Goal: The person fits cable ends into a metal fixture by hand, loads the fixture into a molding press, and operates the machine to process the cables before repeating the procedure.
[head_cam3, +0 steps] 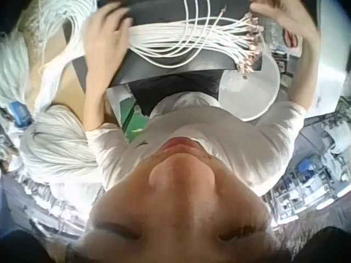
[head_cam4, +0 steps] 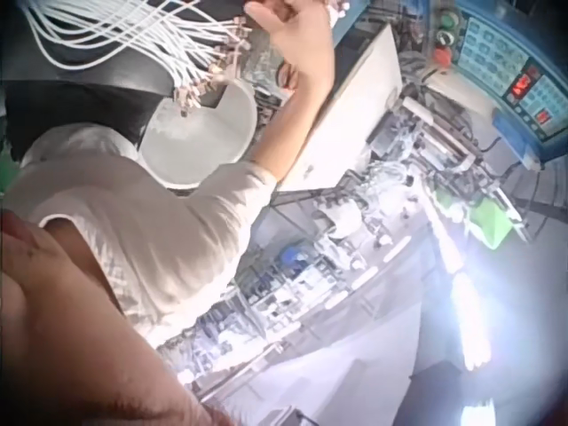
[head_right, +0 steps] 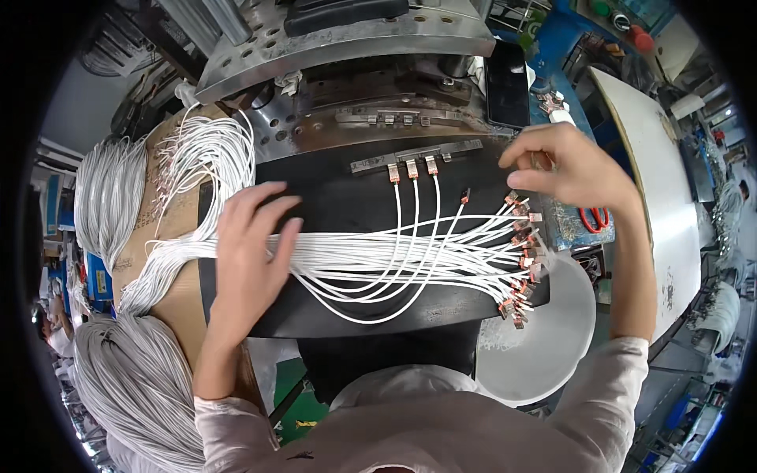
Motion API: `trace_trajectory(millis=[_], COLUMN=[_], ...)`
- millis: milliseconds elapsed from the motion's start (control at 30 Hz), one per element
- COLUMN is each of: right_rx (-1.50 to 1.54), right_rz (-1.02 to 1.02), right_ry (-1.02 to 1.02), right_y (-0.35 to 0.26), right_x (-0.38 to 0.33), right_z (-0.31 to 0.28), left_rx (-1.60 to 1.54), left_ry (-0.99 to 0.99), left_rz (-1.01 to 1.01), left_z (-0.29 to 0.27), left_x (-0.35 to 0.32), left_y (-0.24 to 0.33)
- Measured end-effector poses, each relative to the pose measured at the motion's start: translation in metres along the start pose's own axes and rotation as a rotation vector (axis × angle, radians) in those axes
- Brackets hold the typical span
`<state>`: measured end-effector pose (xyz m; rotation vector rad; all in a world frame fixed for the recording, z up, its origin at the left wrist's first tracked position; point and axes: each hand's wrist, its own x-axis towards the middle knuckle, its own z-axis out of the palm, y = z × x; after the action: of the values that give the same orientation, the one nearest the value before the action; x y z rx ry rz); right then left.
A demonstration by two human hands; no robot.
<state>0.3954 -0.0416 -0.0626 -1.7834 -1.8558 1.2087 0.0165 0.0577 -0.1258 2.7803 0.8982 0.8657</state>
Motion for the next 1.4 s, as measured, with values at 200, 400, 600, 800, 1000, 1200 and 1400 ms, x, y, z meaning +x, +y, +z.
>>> trace_trajectory(millis=[200,400,600,800,1000,1200,1400], right_rx=[-0.935,-0.871,-0.341,-0.293,-0.126,-0.285,-0.149], right_rz=[-0.426,-0.554,-0.378,-0.298,-0.227,-0.319,-0.233], right_ry=[0.278,0.563,0.814,0.733,0.707,0.662,0.703], right_y=[-0.007,0.001,0.017,0.018,0.019,0.017,0.021], right_x=[0.019,0.035,0.07,0.087,0.094,0.095,0.092], right_z=[0.067,0.068,0.078,0.074,0.075,0.073,0.076], left_rx=[-0.012,-0.272,-0.438,-0.42,-0.413,-0.435,-0.431], left_ry=[-0.25,-0.248,-0.206,-0.189,-0.189,-0.186,-0.203], left_rz=[0.159,0.068,0.031,0.016,-0.001,0.007,-0.003], left_z=[0.079,0.085,0.097,0.097,0.096,0.097,0.095], left_x=[0.064,0.088,0.089,0.086,0.084,0.085,0.086], left_y=[0.009,-0.048,-0.059,-0.061,-0.058,-0.06,-0.06])
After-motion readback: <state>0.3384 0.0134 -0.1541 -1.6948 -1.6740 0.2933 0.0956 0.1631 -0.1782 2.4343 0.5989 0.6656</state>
